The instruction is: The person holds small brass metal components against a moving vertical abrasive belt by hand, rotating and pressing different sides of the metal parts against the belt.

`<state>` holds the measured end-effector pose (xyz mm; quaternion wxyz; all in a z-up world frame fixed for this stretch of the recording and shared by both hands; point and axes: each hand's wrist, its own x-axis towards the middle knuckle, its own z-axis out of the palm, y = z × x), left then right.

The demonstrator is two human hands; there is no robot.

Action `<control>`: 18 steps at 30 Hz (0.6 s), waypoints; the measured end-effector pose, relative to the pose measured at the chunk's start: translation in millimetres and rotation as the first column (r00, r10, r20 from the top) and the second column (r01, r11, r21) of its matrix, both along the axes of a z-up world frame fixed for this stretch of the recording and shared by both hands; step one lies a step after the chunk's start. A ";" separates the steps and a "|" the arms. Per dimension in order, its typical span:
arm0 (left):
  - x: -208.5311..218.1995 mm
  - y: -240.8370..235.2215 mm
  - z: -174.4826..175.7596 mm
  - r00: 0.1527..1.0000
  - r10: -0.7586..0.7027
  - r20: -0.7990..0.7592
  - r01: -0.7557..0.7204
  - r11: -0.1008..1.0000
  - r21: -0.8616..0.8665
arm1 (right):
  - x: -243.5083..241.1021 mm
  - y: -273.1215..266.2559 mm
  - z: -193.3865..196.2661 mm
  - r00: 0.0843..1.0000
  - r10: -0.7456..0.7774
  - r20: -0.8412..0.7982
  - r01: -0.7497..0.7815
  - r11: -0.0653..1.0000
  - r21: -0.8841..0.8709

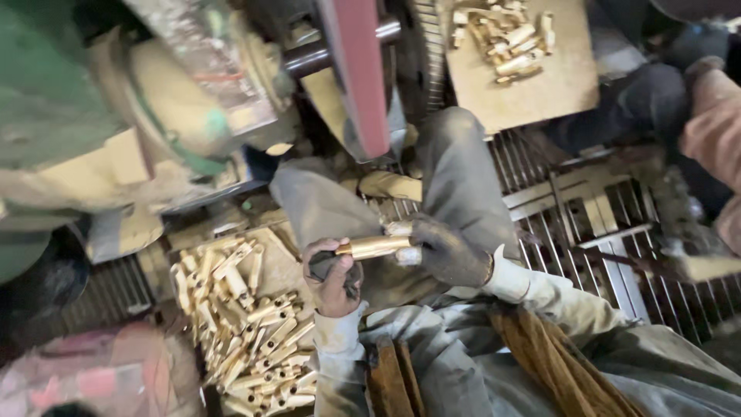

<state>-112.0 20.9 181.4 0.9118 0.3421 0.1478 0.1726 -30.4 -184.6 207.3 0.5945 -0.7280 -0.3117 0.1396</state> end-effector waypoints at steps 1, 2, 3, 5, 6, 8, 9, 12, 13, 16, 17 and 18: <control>0.6 -1.3 -1.4 0.995 -0.073 -0.062 0.080 0.989 0.121 | 1.0 -8.2 2.5 1.000 -0.023 -0.002 0.023 1.000 -0.011; 2.4 -2.2 -3.8 0.982 -0.139 -0.128 0.166 0.957 0.236 | 3.2 -17.2 5.8 0.993 -0.072 0.098 0.077 0.995 -0.056; 5.8 -3.5 -6.7 0.979 -0.158 -0.129 0.184 0.956 0.228 | 5.6 -24.7 9.6 0.974 -0.109 0.199 0.130 0.987 -0.096; 15.3 -2.8 -13.2 0.961 -0.209 -0.184 0.253 0.931 0.263 | 9.6 -36.3 18.7 0.982 -0.141 0.127 0.161 0.973 -0.167; 20.4 0.8 -15.8 0.957 -0.224 -0.184 0.267 0.929 0.257 | 13.5 -40.4 22.5 0.986 -0.160 0.055 0.168 0.959 -0.230; 30.7 9.1 -19.7 0.910 -0.352 -0.220 0.412 0.697 0.587 | 25.5 -46.8 26.4 0.984 -0.140 0.108 0.164 0.950 -0.265; 34.4 9.0 -21.6 0.907 -0.359 -0.221 0.418 0.696 0.583 | 31.1 -50.5 26.7 0.983 -0.098 0.158 0.142 0.944 -0.299; 43.9 7.9 -28.8 0.849 -0.456 -0.266 0.522 0.653 0.548 | 39.2 -52.2 14.6 1.000 0.009 0.016 -0.006 0.990 -0.138; 48.5 8.7 -32.6 0.820 -0.464 -0.335 0.571 0.610 0.550 | 43.6 -51.5 6.3 1.000 0.010 0.013 -0.008 0.991 -0.136; 63.0 10.3 -49.6 0.793 -0.450 -0.410 0.609 0.585 0.536 | 57.4 -47.8 -22.7 0.995 -0.065 -0.077 0.041 0.959 -0.281; 68.7 10.4 -56.9 0.804 -0.426 -0.415 0.594 0.605 0.530 | 61.9 -46.4 -31.1 0.998 -0.062 -0.015 0.057 0.971 -0.234; 75.7 10.6 -65.3 0.802 -0.428 -0.416 0.596 0.604 0.529 | 67.2 -45.7 -38.3 0.997 -0.061 0.048 0.069 0.980 -0.186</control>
